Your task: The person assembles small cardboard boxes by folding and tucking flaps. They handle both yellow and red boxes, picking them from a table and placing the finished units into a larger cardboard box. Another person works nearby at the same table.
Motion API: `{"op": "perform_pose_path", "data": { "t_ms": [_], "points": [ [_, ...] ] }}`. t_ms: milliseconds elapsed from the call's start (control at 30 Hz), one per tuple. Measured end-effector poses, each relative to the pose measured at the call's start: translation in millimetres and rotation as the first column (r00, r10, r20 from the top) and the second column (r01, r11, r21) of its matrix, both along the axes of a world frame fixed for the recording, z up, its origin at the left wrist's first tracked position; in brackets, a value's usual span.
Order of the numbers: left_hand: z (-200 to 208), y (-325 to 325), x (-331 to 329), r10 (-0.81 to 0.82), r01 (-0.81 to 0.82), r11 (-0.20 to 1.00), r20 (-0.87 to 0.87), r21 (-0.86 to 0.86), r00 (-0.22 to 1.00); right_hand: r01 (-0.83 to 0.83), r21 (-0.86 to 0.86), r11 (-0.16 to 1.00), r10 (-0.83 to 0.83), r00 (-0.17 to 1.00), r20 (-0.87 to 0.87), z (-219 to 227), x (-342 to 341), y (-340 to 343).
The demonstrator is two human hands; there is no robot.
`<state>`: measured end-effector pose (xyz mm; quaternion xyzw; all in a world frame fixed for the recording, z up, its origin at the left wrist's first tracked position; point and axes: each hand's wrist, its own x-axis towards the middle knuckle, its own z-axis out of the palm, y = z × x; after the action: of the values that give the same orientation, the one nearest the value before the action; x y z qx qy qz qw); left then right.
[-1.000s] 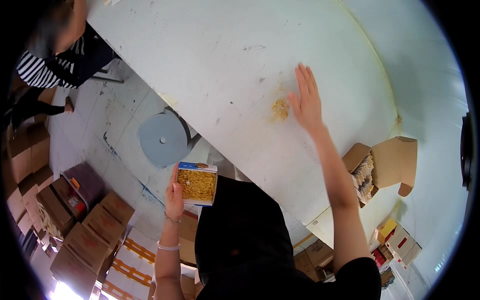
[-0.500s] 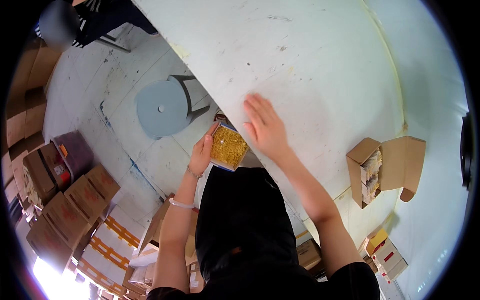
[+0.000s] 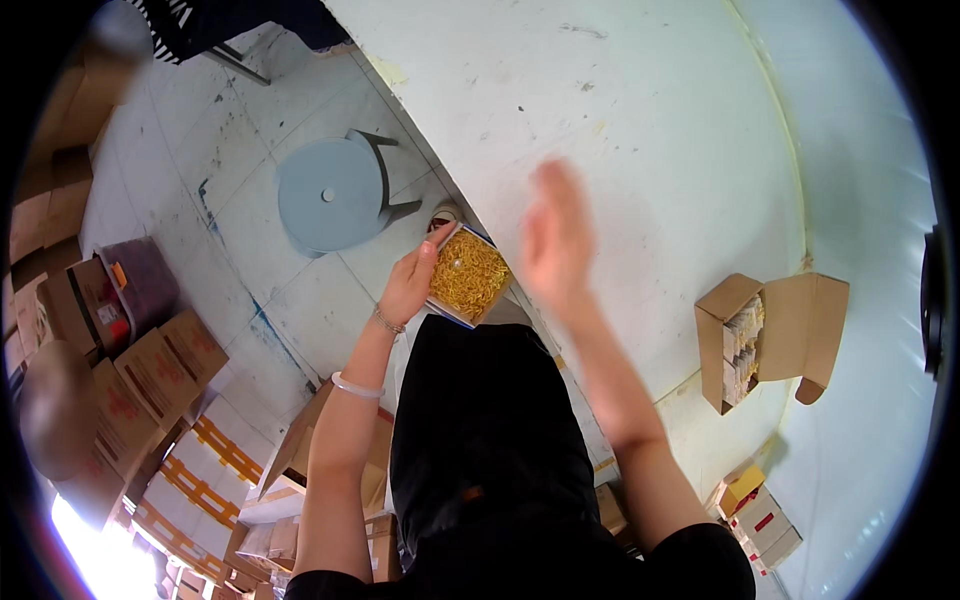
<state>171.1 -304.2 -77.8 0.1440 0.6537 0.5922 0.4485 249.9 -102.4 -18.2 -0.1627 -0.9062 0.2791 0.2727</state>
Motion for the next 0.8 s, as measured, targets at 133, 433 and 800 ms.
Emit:
{"op": "perform_pose_path", "data": {
  "t_ms": [133,433,800],
  "points": [
    [9,8,-3,-0.042,0.042,0.999,0.017,-0.024,0.999,0.172,0.357,0.918,-0.269,0.933,0.241,-28,-16,115],
    [10,6,-7,-0.109,0.108,0.993,-0.017,-0.058,0.994,-0.362,0.019,0.932,0.314,0.833,0.456,-1,34,-40],
    [99,-15,2,-0.326,0.335,0.939,0.112,-0.08,0.939,0.403,-0.585,0.704,-0.195,0.902,0.386,69,162,-71]
  ]
}}
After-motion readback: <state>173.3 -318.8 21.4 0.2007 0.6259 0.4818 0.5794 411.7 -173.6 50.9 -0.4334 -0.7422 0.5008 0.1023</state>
